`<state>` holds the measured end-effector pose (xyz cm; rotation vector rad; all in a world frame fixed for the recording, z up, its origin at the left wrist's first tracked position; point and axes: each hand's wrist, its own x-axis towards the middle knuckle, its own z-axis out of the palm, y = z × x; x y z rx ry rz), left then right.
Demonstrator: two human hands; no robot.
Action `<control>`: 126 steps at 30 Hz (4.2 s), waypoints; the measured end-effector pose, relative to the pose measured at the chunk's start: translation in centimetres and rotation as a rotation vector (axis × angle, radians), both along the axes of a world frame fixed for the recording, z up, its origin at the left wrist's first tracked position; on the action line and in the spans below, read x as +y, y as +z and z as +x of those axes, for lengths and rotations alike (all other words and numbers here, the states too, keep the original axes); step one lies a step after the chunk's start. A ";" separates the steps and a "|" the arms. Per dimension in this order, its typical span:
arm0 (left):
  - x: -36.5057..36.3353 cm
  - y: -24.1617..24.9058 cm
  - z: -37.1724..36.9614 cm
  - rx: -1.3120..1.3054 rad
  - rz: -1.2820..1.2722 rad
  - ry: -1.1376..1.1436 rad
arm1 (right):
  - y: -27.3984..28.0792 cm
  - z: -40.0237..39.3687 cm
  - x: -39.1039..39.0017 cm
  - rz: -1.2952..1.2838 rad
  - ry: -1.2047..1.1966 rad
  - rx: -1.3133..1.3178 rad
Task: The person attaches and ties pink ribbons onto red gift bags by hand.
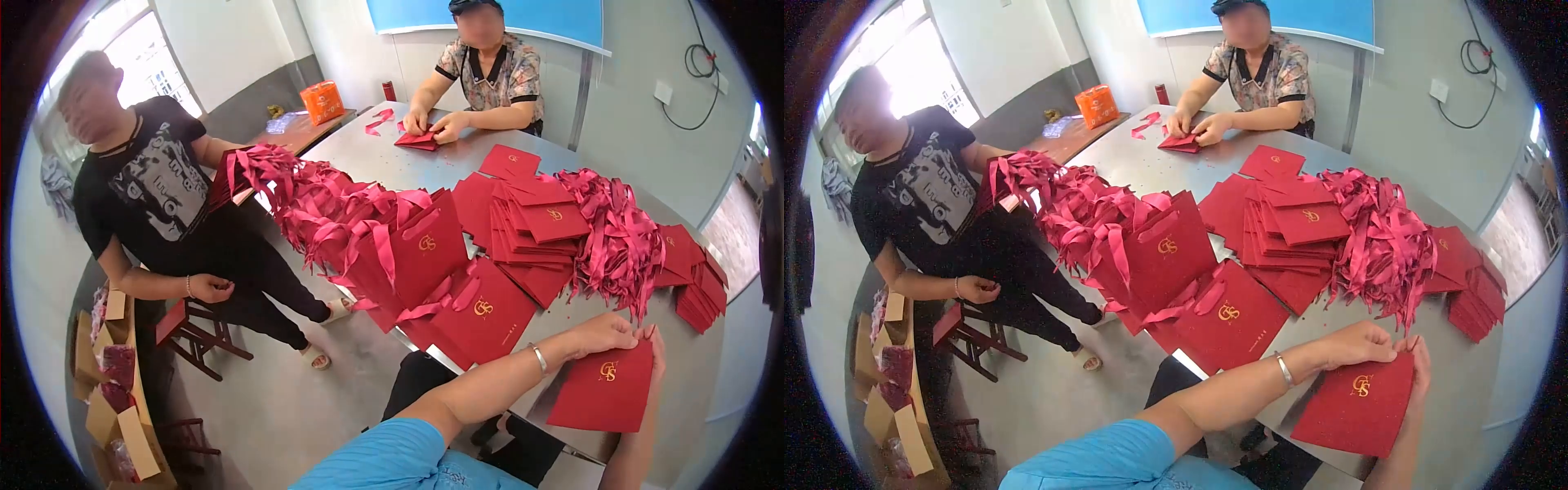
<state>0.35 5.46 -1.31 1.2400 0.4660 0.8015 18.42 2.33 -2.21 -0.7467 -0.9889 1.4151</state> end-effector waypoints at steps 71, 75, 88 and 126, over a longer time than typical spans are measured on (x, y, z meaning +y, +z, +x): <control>-0.3 -1.3 1.6 0.423 0.445 0.288 | -1.3 1.1 2.1 0.048 0.051 -0.059; -1.5 -0.2 2.5 0.420 0.449 0.428 | -2.1 1.7 2.9 -0.047 0.122 0.204; -11.1 -0.2 0.2 0.653 0.943 0.537 | -2.5 3.8 3.4 -0.063 0.192 0.269; -17.6 -3.5 -10.9 0.954 1.150 0.730 | -1.5 3.4 2.6 -0.005 0.042 0.002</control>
